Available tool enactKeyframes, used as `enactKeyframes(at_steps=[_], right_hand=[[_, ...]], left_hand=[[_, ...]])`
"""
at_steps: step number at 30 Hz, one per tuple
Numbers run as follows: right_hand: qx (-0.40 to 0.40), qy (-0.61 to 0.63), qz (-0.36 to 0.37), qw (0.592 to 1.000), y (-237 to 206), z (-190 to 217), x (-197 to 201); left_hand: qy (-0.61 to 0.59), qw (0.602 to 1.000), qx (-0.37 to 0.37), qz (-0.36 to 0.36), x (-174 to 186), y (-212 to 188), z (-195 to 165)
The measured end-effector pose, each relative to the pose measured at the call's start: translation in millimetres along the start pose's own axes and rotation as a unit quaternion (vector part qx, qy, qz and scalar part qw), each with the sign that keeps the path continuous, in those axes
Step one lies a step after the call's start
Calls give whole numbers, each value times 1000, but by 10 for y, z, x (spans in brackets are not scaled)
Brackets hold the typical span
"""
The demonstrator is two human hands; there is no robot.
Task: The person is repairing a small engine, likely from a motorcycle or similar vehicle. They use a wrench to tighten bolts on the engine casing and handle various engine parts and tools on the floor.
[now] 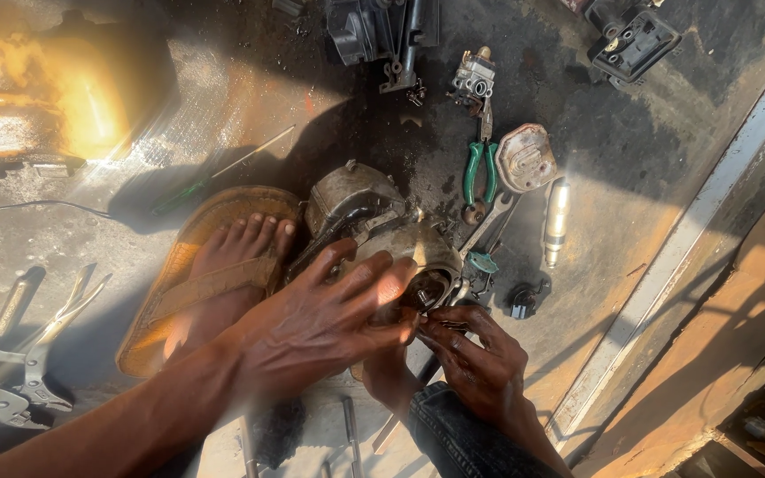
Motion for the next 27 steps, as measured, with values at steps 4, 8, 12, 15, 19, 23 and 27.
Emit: enactKeyframes(at_steps=[4, 8, 12, 15, 19, 23, 27], right_hand=[[10, 1, -8, 1000, -35, -18, 19], [4, 5, 0, 1000, -74, -72, 9], [7, -3, 2, 1000, -118, -110, 12], [9, -5, 3, 1000, -146, -134, 13], [18, 4, -2, 1000, -197, -154, 12], [13, 5, 2, 1000, -265, -210, -2], [32, 6, 6, 999, -317, -259, -12]], left_hand=[[64, 987, -53, 139, -303, 65, -97], [6, 994, -34, 99, -272, 155, -135], [273, 956, -104, -14, -34, 108, -236], [282, 953, -107, -20, 103, 129, -277], [180, 972, -91, 118, 73, 238, -296], [159, 971, -101, 146, 48, 305, -314], [167, 974, -108, 105, 56, 322, -318]])
Point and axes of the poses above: each hand's wrist, its own y-axis towards the middle knuckle, its own x-axis out of the back of the hand, z = x × y, the point moved 5 cm from there along y, towards the middle knuckle, and after that the axes turned 2 degrees about x, right-handed, at the moved point
